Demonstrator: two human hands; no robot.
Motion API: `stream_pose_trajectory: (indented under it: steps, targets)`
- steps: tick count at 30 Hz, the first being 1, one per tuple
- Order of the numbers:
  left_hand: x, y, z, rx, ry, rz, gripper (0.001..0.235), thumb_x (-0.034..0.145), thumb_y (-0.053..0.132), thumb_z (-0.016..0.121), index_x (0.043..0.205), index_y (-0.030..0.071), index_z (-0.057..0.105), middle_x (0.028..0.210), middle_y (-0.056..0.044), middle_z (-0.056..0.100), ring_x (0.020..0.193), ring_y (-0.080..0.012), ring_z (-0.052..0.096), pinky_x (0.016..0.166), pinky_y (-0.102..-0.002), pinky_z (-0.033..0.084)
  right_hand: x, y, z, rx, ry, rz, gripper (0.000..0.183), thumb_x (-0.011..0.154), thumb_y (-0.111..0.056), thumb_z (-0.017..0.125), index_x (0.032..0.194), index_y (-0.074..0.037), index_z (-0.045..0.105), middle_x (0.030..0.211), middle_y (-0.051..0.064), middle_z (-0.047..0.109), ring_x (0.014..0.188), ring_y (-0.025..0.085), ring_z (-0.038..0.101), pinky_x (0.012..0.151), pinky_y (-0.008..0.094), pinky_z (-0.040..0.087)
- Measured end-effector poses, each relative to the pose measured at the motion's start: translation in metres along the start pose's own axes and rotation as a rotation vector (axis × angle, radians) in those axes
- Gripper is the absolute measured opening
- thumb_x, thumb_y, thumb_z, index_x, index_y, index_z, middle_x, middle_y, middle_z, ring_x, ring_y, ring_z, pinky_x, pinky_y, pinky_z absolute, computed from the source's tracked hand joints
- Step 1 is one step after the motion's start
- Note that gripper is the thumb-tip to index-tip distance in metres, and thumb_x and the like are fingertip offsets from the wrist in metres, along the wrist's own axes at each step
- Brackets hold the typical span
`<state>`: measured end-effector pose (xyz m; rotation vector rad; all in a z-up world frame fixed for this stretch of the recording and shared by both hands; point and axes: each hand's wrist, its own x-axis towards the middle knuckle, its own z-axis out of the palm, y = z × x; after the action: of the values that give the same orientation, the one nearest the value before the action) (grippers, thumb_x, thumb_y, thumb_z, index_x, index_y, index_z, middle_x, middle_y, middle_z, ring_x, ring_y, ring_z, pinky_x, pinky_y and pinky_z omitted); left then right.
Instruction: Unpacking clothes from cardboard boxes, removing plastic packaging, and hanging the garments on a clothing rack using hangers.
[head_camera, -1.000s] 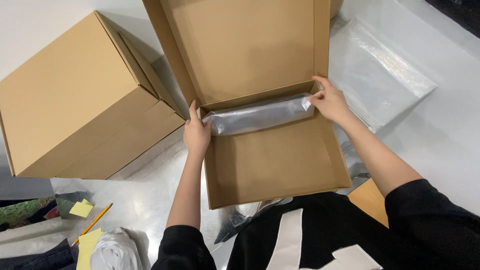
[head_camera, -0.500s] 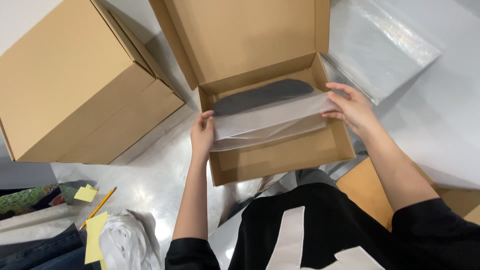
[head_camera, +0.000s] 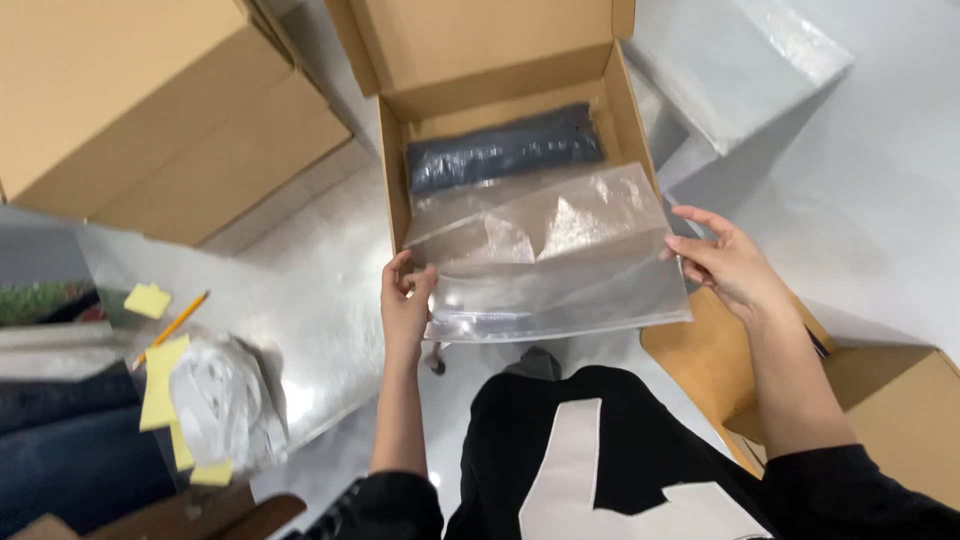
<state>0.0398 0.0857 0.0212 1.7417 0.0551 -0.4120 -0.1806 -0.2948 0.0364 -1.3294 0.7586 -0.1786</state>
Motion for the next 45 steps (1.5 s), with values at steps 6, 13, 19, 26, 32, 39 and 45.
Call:
stream_pose_trajectory:
  steps: [6,13,19,26,32,39,45]
  targets:
    - [-0.061,-0.102,-0.014,-0.015,0.148,-0.077,0.054,0.102,0.017,0.073,0.150,0.008,0.050,0.090,-0.006,0.070,0.051,-0.0105,0.055,0.044,-0.020,0.045,-0.079,0.057,-0.016,0.059,0.030,0.048,0.047,0.099,-0.006,0.072,0.143,-0.005,0.057,0.093,0.015,0.072,0.054,0.011,0.053,0.048,0.022,0.038]
    - [-0.143,-0.123,-0.025,0.005,0.150,-0.148,0.014,0.097,0.025,0.082,0.099,0.011,0.079,0.084,-0.005,0.074,0.063,-0.0113,0.064,0.048,-0.025,0.061,-0.131,0.129,-0.027,0.195,0.174,0.130,0.027,0.098,-0.019,0.081,0.123,-0.012,0.072,0.098,0.007,0.077,0.063,0.010,0.064,0.056,0.022,0.051]
    - [-0.188,-0.107,-0.010,-0.120,0.029,-0.240,0.025,0.097,0.025,0.080,0.109,0.003,0.079,0.094,-0.008,0.073,0.078,-0.0119,0.067,0.067,-0.027,0.069,-0.155,0.136,0.000,0.465,0.301,0.133,0.018,0.102,-0.034,0.079,0.106,-0.022,0.067,0.097,-0.001,0.080,0.074,0.009,0.074,0.066,0.019,0.059]
    - [-0.211,-0.115,0.015,-0.244,-0.036,-0.242,0.028,0.098,0.025,0.080,0.089,-0.001,0.072,0.084,-0.011,0.067,0.069,-0.0185,0.073,0.059,-0.029,0.069,-0.173,0.165,0.109,0.296,0.038,0.155,0.028,0.098,-0.024,0.083,0.109,-0.007,0.064,0.095,0.011,0.078,0.074,0.021,0.078,0.062,0.030,0.063]
    - [-0.223,-0.102,0.022,-0.216,-0.051,-0.201,0.037,0.101,0.030,0.076,0.076,0.006,0.064,0.075,-0.006,0.062,0.068,-0.0149,0.070,0.054,-0.023,0.063,-0.219,0.152,0.155,0.179,-0.267,0.101,0.037,0.091,-0.016,0.086,0.120,0.002,0.071,0.104,0.017,0.080,0.075,0.018,0.076,0.063,0.022,0.060]
    - [-0.222,-0.100,0.021,-0.174,-0.053,-0.159,0.040,0.102,0.033,0.076,0.075,0.008,0.062,0.075,-0.005,0.063,0.068,-0.0133,0.069,0.055,-0.022,0.061,-0.222,0.145,0.163,0.153,-0.275,0.094,0.039,0.094,-0.020,0.085,0.123,0.002,0.073,0.107,0.015,0.081,0.076,0.016,0.075,0.063,0.021,0.061]
    - [-0.228,-0.089,0.019,-0.150,-0.063,-0.158,0.039,0.101,0.033,0.075,0.074,0.009,0.061,0.075,-0.004,0.062,0.070,-0.0128,0.069,0.055,-0.022,0.060,-0.227,0.134,0.168,0.156,-0.233,0.131,0.031,0.094,-0.016,0.084,0.115,0.005,0.073,0.096,0.015,0.080,0.075,0.016,0.075,0.063,0.021,0.060]
